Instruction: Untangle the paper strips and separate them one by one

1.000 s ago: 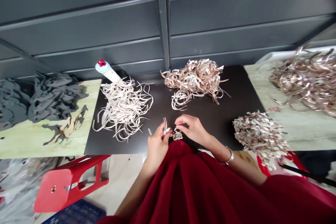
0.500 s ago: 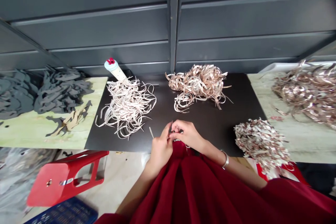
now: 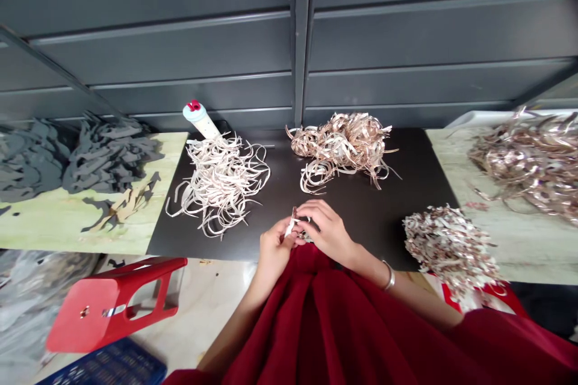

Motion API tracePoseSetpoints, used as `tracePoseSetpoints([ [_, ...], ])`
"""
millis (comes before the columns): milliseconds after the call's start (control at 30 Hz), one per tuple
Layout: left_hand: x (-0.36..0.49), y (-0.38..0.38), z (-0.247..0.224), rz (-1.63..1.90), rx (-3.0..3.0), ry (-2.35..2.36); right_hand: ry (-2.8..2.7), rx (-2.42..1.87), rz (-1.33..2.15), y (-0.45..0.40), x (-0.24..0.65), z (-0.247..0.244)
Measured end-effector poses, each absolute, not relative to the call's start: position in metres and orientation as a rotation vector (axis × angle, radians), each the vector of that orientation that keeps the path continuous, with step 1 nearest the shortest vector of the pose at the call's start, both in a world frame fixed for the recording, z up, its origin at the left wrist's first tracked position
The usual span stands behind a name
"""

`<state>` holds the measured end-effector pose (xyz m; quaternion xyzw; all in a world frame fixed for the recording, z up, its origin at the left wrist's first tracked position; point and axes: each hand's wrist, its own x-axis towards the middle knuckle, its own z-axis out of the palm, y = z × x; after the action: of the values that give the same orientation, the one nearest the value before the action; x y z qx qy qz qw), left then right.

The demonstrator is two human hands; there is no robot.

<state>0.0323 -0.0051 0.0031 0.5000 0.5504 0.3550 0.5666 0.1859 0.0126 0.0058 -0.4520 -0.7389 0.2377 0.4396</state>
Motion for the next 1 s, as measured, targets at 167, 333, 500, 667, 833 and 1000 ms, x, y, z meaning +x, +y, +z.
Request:
tracePoseSetpoints([
  [167,0.033,-0.008,0.000,0.842,1.194,1.285,-1.908,-1.145,0.805,0.009,0.190,0.004],
  [333,0.032,-0.012,0.002,0.807,1.205,1.253,-1.786,-1.287,1.108,0.017,0.207,0.018],
  [500,0.034,-0.003,0.013,0.732,1.417,1.450,-1.838,-1.243,1.152,0.017,0.206,0.026],
  [667,0.033,0.006,0.015,0.702,1.614,1.587,-1.917,-1.186,1.140,0.015,0.205,0.027],
  [833,0.030,0.001,0.008,0.780,1.816,1.621,-1.863,-1.230,1.234,0.023,0.222,0.026],
  [1000,0.023,-0.001,0.005,0.751,2.420,1.430,-1.518,-1.030,1.730,0.041,0.235,0.005],
])
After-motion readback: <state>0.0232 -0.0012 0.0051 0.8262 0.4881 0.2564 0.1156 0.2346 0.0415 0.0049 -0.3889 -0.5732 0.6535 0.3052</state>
